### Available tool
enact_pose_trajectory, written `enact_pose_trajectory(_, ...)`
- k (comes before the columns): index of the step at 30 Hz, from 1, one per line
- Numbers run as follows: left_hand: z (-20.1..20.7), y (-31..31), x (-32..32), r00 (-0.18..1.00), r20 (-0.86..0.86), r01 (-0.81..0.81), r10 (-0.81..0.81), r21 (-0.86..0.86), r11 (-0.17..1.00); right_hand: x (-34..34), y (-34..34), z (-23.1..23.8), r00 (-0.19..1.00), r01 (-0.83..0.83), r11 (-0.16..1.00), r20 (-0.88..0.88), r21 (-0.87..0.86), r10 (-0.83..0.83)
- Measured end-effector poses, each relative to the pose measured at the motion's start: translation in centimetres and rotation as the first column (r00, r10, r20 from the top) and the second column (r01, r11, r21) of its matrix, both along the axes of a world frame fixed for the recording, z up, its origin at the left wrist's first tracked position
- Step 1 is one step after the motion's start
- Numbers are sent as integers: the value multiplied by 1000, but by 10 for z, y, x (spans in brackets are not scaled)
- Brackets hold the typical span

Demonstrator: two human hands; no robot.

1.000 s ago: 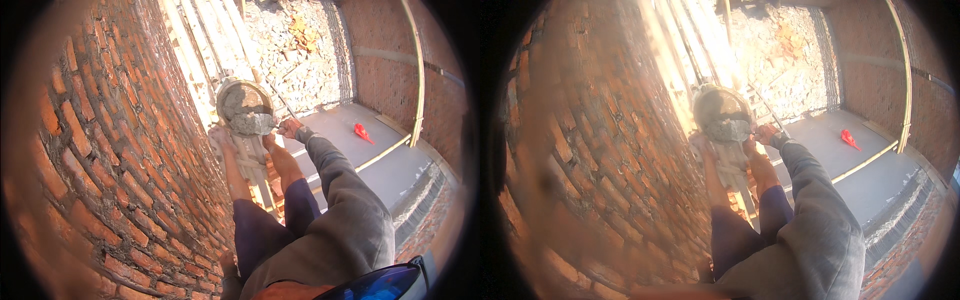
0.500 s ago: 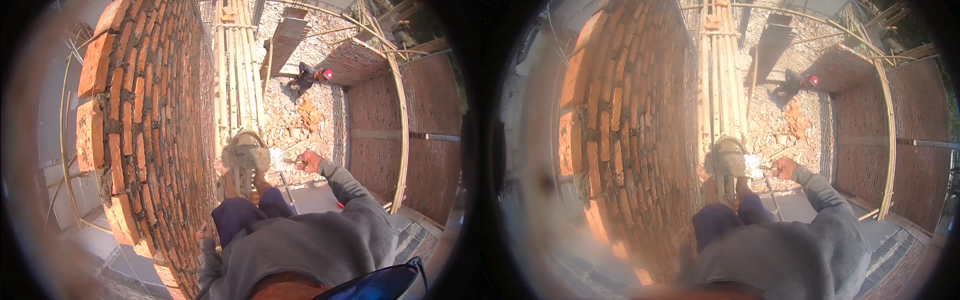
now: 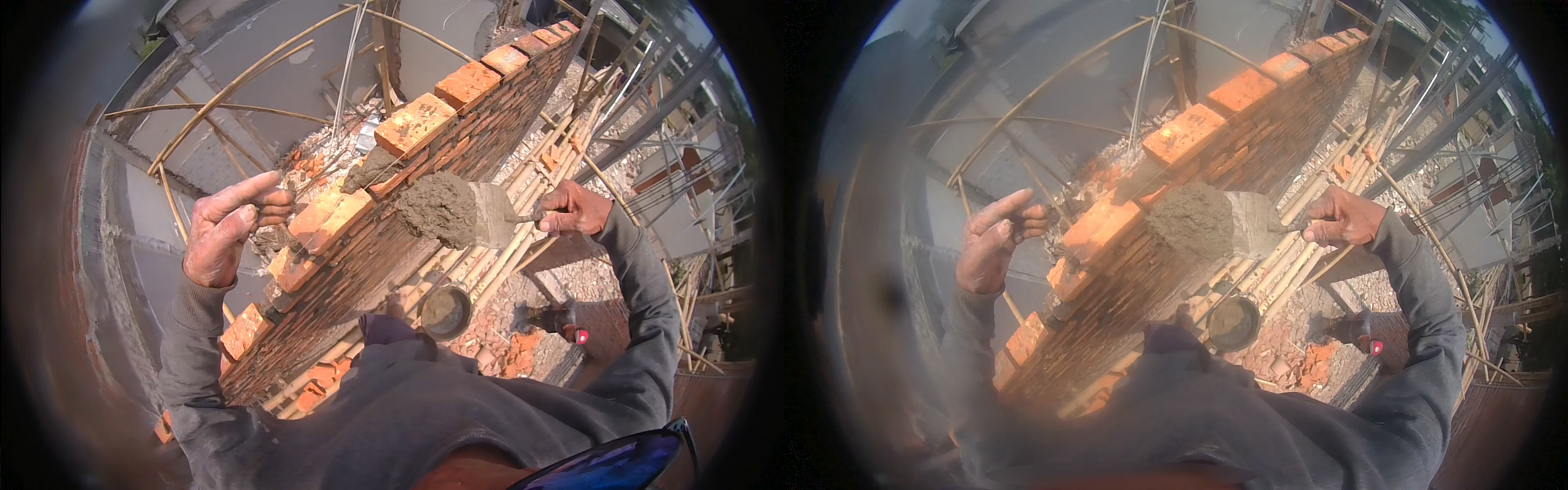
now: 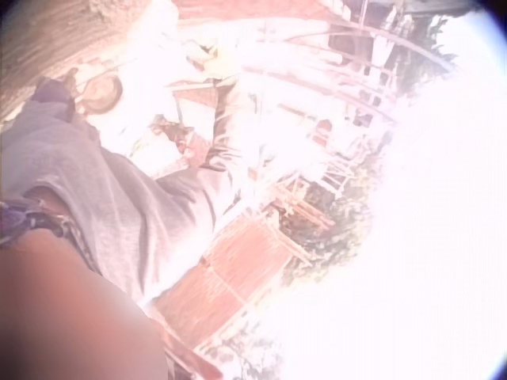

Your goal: The person scoops mortar from a pan with a trowel, applies it to the top of a brick wall, places a brick, and taps it into position. The person repeats this process, adding bricks and mortar to extend the wall.

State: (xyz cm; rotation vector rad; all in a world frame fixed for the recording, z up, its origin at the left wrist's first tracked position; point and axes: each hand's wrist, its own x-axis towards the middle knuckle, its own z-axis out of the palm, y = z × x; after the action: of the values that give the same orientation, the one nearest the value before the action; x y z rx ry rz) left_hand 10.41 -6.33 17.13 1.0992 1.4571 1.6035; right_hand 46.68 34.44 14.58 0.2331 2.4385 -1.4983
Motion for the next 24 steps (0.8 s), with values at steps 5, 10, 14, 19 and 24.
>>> enact_pose_trajectory(5, -66, 65, -90, 918, 318, -140, 239, -304, 942, -130, 28, 63, 979, -57, 856, -138, 514, 148)
enact_pose_trajectory(10, -144, 111, -106, 852, 502, 14, 148, -304, 952, -208, 0, 68, 892, -67, 341, -97, 938, 442)
enact_pose_trajectory(14, -172, 130, -103, 700, 704, 253, -122, -85, 964, -210, -41, 39, 738, 191, 53, -178, 980, 651)
enact_pose_trajectory(19, -172, 132, -97, 641, 730, 391, -236, -46, 919, -144, -47, 47, 824, 345, 477, -504, 808, 257)
enact_pose_trajectory(24, -157, 135, -86, 657, 718, 381, -229, -55, 923, -32, -63, 3, 931, 356, 921, -142, 161, -335)
